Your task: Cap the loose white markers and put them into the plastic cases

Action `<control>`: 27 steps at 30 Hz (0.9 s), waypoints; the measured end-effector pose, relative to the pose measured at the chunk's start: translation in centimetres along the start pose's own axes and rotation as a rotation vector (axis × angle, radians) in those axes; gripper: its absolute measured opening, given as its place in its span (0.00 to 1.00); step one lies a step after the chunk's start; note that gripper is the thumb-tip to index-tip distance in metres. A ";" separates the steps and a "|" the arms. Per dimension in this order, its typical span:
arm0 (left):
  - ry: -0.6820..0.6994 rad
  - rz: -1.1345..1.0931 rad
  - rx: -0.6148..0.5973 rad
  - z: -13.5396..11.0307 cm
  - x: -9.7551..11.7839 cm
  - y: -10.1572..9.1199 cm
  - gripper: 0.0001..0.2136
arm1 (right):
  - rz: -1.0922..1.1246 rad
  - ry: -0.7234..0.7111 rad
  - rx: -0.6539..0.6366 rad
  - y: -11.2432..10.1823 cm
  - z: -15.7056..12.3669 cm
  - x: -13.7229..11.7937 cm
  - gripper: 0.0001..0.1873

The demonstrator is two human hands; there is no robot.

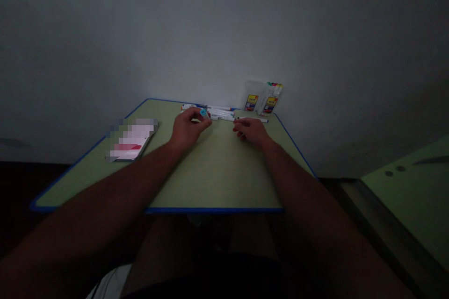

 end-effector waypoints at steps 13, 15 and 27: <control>0.203 0.242 -0.084 -0.1 -0.7 -0.5 0.09 | 0.033 -0.133 -0.095 0.3 -1.1 -1.0 0.10; 0.217 0.251 -0.115 -0.1 -0.7 -0.5 0.09 | 0.047 -0.168 -0.123 0.5 -1.2 -1.2 0.12; 0.282 0.438 -0.339 -0.1 -1.5 0.9 0.06 | 0.059 -0.254 -0.186 1.6 -1.3 -1.5 0.14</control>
Point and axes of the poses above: each hand's wrist, its own z-axis towards the middle knuckle, its own y-axis out of the palm, x = y × z, the point moved 2 cm from there along z, towards the middle knuckle, and after that the axes turned 8 degrees about y, right-handed, at the moved point
